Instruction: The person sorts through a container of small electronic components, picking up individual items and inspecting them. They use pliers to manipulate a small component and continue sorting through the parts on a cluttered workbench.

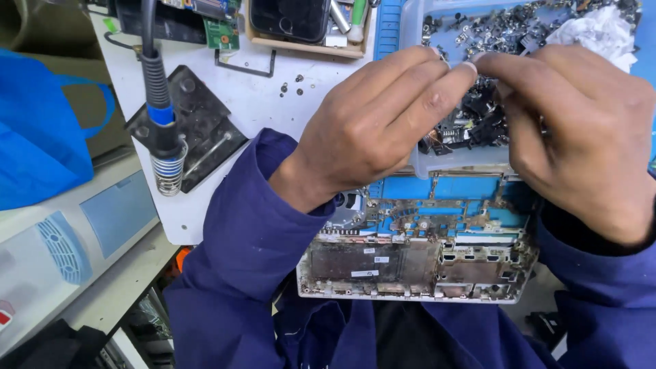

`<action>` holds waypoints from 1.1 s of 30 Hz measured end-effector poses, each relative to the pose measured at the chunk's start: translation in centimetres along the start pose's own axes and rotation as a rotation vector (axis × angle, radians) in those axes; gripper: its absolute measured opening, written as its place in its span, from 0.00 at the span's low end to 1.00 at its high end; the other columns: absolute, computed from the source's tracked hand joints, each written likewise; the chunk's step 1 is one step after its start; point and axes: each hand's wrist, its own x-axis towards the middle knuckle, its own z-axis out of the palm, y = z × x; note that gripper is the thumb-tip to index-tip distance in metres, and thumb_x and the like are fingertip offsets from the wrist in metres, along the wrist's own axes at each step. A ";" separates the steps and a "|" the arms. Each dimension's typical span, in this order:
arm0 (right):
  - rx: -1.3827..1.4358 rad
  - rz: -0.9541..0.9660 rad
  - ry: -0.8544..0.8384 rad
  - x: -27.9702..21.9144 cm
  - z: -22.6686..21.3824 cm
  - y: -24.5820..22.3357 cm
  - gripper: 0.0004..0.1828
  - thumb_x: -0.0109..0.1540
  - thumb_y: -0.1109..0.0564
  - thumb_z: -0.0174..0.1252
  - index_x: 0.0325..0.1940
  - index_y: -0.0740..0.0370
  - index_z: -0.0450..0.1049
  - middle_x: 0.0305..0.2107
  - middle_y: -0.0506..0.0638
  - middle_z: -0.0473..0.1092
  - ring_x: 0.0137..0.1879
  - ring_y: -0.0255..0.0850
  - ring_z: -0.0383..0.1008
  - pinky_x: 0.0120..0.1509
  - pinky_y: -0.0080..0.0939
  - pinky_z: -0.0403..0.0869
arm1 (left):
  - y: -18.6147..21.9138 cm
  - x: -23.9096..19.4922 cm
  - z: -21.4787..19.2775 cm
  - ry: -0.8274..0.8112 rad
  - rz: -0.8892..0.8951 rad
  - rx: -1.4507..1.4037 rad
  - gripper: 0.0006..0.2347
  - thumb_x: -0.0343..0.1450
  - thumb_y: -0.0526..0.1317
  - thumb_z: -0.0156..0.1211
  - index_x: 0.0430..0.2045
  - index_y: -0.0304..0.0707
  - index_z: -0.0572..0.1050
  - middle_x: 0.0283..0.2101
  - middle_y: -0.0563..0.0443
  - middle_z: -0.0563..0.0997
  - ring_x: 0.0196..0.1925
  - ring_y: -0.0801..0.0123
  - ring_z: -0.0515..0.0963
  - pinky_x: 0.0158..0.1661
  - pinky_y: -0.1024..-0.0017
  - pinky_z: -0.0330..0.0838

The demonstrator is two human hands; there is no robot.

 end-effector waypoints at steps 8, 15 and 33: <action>0.266 0.128 -0.168 1.4 -0.3 -0.6 0.13 0.76 0.67 0.48 0.62 0.74 0.74 0.44 0.57 0.78 0.40 0.49 0.77 0.45 0.48 0.72 | -0.3 -1.2 0.6 -0.085 -0.053 0.005 0.11 0.85 0.30 0.59 0.59 0.27 0.66 0.44 0.42 0.84 0.51 0.53 0.85 0.54 0.58 0.87; 0.337 0.118 -0.215 1.1 -0.4 0.3 0.13 0.71 0.67 0.51 0.59 0.72 0.74 0.33 0.60 0.72 0.34 0.53 0.70 0.41 0.51 0.67 | -0.2 -1.3 0.5 -0.146 -0.071 0.015 0.10 0.87 0.34 0.56 0.60 0.32 0.66 0.45 0.41 0.82 0.54 0.53 0.86 0.55 0.57 0.89; 0.211 0.127 -0.291 1.4 -1.3 1.2 0.20 0.70 0.67 0.56 0.66 0.76 0.73 0.54 0.64 0.77 0.27 0.52 0.65 0.37 0.54 0.69 | -0.3 -2.8 1.4 -0.160 -0.008 0.079 0.17 0.91 0.35 0.60 0.68 0.29 0.57 0.51 0.41 0.85 0.61 0.53 0.84 0.63 0.55 0.95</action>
